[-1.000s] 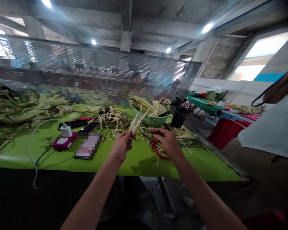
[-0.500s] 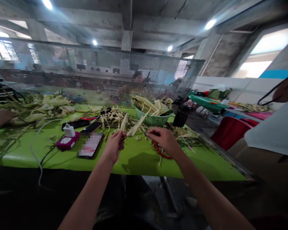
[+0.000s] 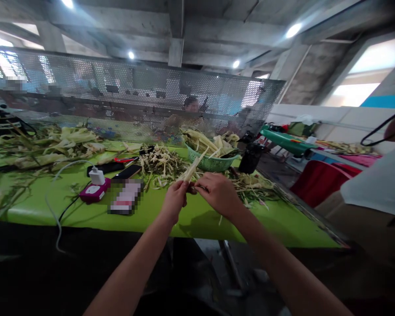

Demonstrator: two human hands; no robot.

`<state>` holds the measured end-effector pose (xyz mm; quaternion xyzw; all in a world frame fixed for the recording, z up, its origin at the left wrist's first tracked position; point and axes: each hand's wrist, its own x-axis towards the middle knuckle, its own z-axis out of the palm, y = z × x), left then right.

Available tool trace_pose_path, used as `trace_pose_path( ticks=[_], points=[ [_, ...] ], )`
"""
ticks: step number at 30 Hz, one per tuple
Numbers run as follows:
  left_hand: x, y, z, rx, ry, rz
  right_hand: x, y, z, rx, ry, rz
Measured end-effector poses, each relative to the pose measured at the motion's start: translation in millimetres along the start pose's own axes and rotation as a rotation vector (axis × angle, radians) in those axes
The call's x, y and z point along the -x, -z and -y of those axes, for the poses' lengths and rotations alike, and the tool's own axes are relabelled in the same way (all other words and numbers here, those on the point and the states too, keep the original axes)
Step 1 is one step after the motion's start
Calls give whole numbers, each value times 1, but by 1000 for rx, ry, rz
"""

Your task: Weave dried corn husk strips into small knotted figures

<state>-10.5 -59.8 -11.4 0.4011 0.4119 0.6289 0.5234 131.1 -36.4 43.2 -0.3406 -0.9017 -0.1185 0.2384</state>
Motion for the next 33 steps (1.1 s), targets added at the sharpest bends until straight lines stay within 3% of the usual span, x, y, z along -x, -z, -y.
trace_pose_path(
  ticks=[9, 18, 23, 29, 33],
  points=[
    [-4, 11, 1, -221, -50, -18, 4, 1, -19, -406, -152, 50],
    [-2, 17, -7, -686, -225, 67, 6, 18, -25, -349, -110, 79],
    [4, 22, -14, -859, -334, 258, 4, 32, -25, -420, -36, 115],
    [23, 17, -38, -660, -206, 687, -5, 28, -30, -782, -87, 249],
    [32, 18, -44, -381, -61, 681, -4, 12, -35, -1055, -278, 285]
  ],
)
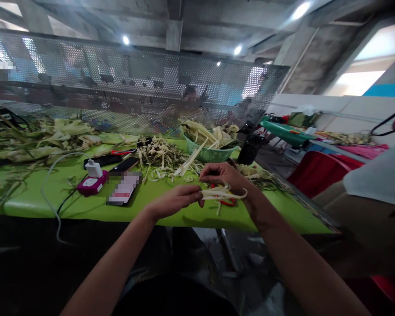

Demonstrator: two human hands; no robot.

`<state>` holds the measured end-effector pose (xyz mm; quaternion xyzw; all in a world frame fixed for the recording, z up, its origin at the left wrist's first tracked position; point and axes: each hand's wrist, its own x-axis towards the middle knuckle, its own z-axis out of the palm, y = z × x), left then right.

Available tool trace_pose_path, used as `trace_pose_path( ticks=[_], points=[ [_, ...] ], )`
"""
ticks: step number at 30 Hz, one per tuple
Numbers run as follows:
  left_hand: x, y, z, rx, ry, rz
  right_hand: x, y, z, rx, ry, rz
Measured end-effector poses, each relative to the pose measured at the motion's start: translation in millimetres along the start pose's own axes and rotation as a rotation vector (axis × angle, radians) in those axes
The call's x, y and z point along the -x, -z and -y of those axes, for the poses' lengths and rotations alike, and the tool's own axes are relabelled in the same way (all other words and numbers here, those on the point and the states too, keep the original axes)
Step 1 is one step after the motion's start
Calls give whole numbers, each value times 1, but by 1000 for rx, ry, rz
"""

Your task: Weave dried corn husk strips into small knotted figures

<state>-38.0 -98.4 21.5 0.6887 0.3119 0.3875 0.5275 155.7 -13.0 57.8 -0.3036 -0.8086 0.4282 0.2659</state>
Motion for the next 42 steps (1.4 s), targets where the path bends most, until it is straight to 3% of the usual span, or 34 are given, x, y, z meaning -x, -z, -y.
trace_pose_path(
  ticks=[4, 8, 14, 20, 24, 28, 31, 33, 38, 40, 42],
  points=[
    [-3, 0, 12, 436, 18, -139, 1, -14, -18, -83, 4, -101],
    [-10, 4, 23, 564, -10, -302, 4, -30, -32, -102, -19, -191],
    [-19, 6, 36, 288, 82, -546, 14, -42, -23, 230, 126, -271],
    [-30, 7, 49, -252, 45, -702, 21, -51, -7, 522, 270, -243],
    [-25, 6, 52, -595, 4, -642, 22, -46, -2, 615, 306, -197],
    [-14, 5, 44, -730, -87, -354, 15, -27, -2, 577, 308, -191],
    [-7, 4, 34, -562, -166, -212, 7, -16, -9, 401, 260, -187],
    [-5, 4, 30, -333, -162, -215, 3, -16, -18, 221, 188, -203],
    [-9, 3, 34, 239, -70, -380, 0, -37, -39, -117, 54, -271],
    [-12, 4, 39, 274, -41, -459, 2, -46, -43, -118, 60, -297],
    [-16, 6, 43, 151, 9, -557, 6, -54, -43, -32, 83, -317]
  ],
)
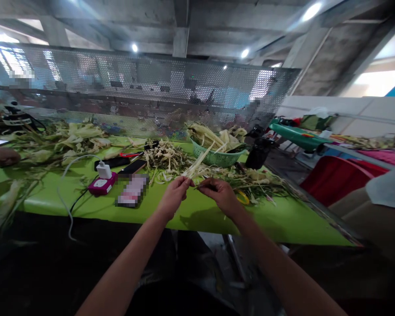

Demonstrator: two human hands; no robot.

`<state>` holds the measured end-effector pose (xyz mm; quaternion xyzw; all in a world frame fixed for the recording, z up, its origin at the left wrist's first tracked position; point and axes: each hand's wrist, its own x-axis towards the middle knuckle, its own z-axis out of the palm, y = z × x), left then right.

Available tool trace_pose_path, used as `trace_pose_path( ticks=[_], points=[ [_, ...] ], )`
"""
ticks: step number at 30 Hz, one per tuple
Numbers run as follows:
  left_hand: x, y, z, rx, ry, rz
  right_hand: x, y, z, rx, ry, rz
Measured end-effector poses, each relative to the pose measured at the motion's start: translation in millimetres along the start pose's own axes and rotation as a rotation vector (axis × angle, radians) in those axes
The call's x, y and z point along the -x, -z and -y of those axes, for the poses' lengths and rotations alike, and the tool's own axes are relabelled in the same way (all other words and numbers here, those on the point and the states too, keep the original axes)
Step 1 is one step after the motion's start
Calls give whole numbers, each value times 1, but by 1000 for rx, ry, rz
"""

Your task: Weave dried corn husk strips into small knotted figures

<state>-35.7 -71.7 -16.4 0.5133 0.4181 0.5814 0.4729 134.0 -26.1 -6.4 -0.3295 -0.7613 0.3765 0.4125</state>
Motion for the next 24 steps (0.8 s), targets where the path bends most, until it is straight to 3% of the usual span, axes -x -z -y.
trace_pose_path(
  ticks=[4, 8, 11, 13, 15, 18, 20, 24],
  points=[
    [-7, 0, 7, -449, -134, -152, 10, -5, 10, 296, 100, -7],
    [-6, -5, 10, -864, -244, -202, 12, -5, 25, 507, 241, 10],
    [-1, -6, 8, -1100, -261, -152, 7, 2, 30, 576, 294, 53],
    [2, -4, 4, -1150, -285, -26, 0, 11, 29, 561, 296, 69],
    [4, 0, 0, -1056, -326, 148, -9, 21, 23, 486, 254, 81],
    [6, 4, -5, -681, -345, 322, -19, 29, 9, 232, 101, 116],
    [5, 5, -5, -411, -257, 299, -20, 27, 1, 44, -12, 103],
    [-3, 2, 6, -155, -63, 20, -13, 9, -8, -86, -66, 29]
  ],
)
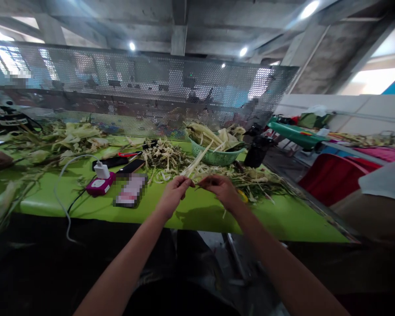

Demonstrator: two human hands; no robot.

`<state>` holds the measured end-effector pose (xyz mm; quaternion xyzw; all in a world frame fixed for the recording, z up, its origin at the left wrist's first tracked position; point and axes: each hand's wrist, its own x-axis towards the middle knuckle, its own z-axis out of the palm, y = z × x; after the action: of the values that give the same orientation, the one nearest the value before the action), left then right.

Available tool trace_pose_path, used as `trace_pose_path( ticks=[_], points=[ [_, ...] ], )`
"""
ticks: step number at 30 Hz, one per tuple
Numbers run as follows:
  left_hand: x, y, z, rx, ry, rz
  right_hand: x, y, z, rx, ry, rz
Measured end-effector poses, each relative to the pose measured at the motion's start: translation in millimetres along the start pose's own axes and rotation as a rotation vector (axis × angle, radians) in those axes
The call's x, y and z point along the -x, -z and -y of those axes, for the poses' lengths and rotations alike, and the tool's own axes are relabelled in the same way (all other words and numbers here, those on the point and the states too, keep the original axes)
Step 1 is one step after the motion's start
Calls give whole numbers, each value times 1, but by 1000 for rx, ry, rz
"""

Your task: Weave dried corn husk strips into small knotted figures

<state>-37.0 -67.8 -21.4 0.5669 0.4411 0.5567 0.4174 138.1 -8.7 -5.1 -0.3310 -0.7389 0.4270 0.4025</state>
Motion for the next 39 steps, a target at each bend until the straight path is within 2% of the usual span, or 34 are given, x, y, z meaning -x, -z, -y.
trace_pose_path(
  ticks=[3, 7, 10, 13, 16, 18, 21, 24, 27, 30, 33, 37, 39],
  points=[
    [-8, -5, 9, -208, -35, -175, 9, -15, 0, 105, 58, -55],
    [-10, -10, 14, -420, -100, -237, 20, -25, 11, 443, 233, -89],
    [-3, -9, 9, -616, -172, -194, 20, -19, 22, 677, 374, -48],
    [3, -4, 2, -783, -259, 22, 13, -2, 26, 700, 387, 2],
    [4, 3, -4, -555, -307, 253, 3, 12, 21, 425, 238, 95],
    [4, 4, -6, -300, -253, 292, -1, 15, 13, 175, 82, 136],
    [3, 0, -4, 63, -58, 193, -2, 5, 2, -80, -42, 86],
    [-2, -6, 4, 234, 46, -9, 1, -13, -6, -116, -19, -36],
    [-9, -9, 12, -2, -7, -186, 6, -27, -9, -36, -8, -137],
    [-13, -11, 17, -219, -86, -275, 11, -34, -10, 105, 17, -226],
    [-10, -14, 18, -377, -152, -309, 12, -38, -11, 115, 4, -265],
    [-2, -16, 22, -918, -317, -310, 10, -39, -11, 25, -39, -292],
    [2, -16, 27, -1099, -396, -292, 10, -38, -12, 4, -55, -288]
  ],
)
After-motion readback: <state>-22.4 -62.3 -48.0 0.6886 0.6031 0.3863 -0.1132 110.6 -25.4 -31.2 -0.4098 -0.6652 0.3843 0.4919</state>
